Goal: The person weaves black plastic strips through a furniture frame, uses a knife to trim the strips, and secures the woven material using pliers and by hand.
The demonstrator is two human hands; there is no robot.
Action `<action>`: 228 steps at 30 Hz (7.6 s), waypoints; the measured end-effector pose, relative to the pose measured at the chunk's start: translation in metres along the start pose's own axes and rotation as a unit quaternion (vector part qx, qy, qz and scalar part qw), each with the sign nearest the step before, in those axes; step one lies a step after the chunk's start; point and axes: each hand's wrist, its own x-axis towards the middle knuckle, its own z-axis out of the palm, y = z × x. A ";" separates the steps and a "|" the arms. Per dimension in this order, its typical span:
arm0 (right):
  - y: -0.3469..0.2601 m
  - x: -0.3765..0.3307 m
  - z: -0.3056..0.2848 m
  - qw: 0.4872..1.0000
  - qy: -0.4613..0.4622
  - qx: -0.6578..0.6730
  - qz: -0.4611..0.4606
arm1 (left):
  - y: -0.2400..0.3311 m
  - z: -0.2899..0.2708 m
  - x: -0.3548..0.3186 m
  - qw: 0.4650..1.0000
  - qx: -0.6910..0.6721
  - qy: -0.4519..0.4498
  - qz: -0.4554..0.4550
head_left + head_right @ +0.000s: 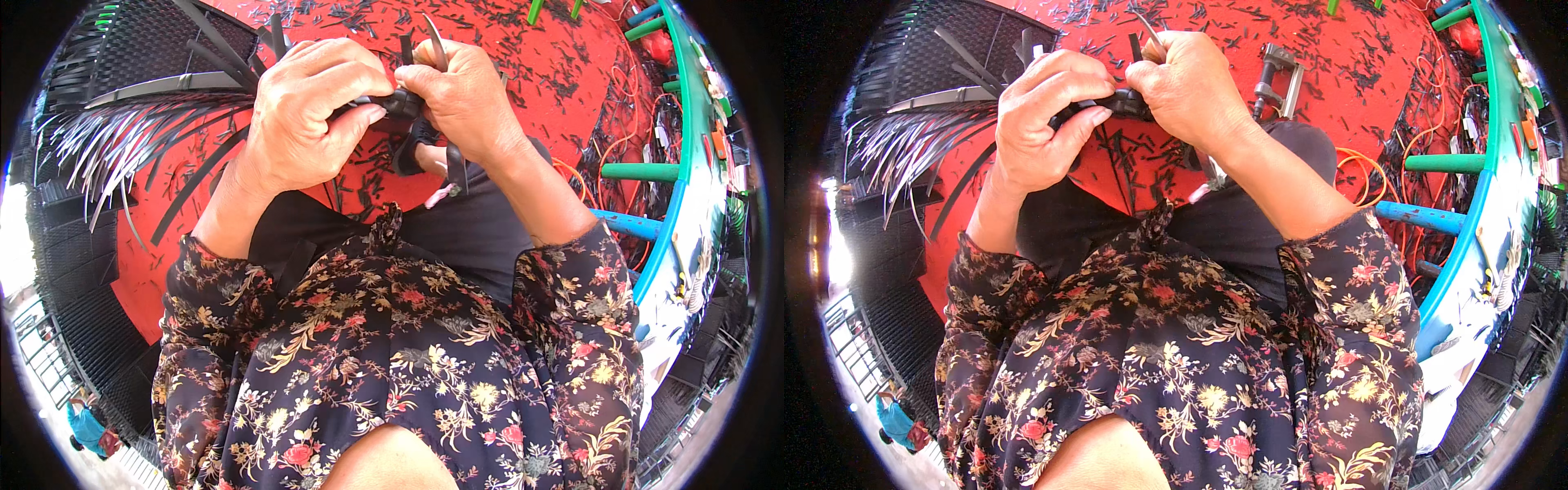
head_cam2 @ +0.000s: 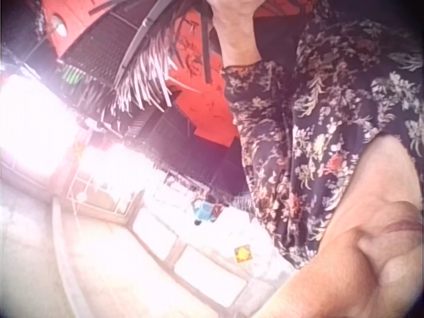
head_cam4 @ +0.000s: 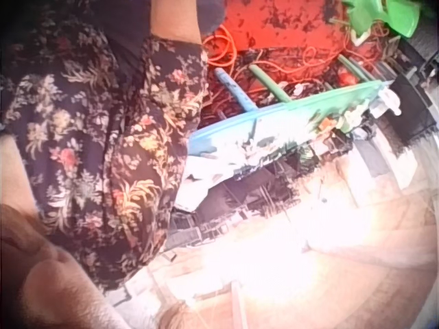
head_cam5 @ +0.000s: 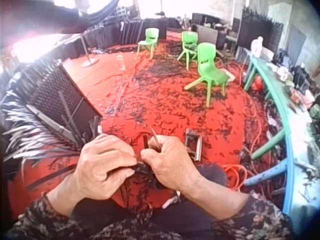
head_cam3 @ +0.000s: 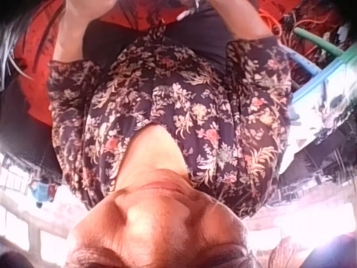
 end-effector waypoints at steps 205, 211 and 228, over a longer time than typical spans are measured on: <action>0.090 -0.104 0.136 0.823 0.029 0.376 0.425 | 0.029 0.053 -0.148 0.872 -0.020 0.004 -0.488; 0.047 -0.125 0.055 0.851 0.077 0.376 0.360 | 0.005 0.064 -0.147 0.825 -0.183 0.012 -0.534; 0.085 -0.360 -0.280 0.590 0.395 -0.565 0.420 | -0.052 0.082 -0.159 0.819 -0.250 -0.009 -0.516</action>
